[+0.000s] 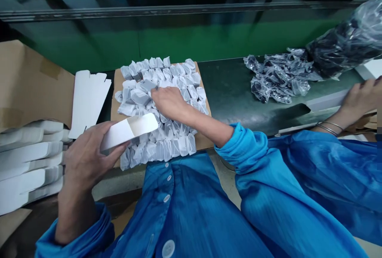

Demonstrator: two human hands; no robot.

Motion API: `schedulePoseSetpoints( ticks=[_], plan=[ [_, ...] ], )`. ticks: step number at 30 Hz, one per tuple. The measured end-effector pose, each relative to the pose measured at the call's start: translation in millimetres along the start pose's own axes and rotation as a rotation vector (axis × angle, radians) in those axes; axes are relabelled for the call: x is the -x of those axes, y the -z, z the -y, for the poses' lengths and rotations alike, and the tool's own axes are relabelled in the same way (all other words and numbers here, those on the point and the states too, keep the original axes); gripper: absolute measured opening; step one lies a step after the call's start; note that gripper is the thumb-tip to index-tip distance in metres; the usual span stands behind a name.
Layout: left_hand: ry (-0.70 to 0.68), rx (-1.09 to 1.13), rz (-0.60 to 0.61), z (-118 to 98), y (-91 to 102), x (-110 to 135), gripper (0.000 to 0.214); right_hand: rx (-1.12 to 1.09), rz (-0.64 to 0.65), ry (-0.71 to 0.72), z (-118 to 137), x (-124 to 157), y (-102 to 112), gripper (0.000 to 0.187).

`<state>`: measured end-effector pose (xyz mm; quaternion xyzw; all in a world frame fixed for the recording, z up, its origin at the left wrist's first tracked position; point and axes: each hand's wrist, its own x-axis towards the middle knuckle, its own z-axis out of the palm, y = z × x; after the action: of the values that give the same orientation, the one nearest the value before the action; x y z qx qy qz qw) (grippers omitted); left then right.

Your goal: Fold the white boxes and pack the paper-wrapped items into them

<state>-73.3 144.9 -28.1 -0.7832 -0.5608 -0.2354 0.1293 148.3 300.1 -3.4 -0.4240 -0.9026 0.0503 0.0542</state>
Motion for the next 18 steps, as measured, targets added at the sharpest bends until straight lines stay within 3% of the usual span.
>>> schedulePoseSetpoints(
  ticks=[3, 6, 9, 12, 16, 18],
  plan=[
    [0.038, 0.076, 0.001, 4, -1.9, 0, 0.076, -0.112, -0.039, 0.137, -17, 26, -1, 0.030],
    [0.077, 0.172, 0.010, 10, -2.7, 1, 0.076, -0.169, -0.080, 0.241, -47, 64, -2, 0.049],
    [0.178, 0.216, 0.026, 10, -6.2, -3, 0.073, -0.097, -0.160, 0.083, -62, 95, -7, 0.054],
    [0.197, 0.193, 0.007, 4, -10.8, -9, 0.081, -0.001, -0.207, -0.164, -50, 105, -14, 0.036],
    [0.106, 0.120, 0.060, -4, -10.4, -13, 0.062, 0.054, -0.084, -0.229, -27, 92, -23, 0.044],
    [0.073, 0.125, 0.075, -5, -6.9, -11, 0.051, -0.019, -0.133, -0.246, -26, 87, -22, 0.044]
  ],
)
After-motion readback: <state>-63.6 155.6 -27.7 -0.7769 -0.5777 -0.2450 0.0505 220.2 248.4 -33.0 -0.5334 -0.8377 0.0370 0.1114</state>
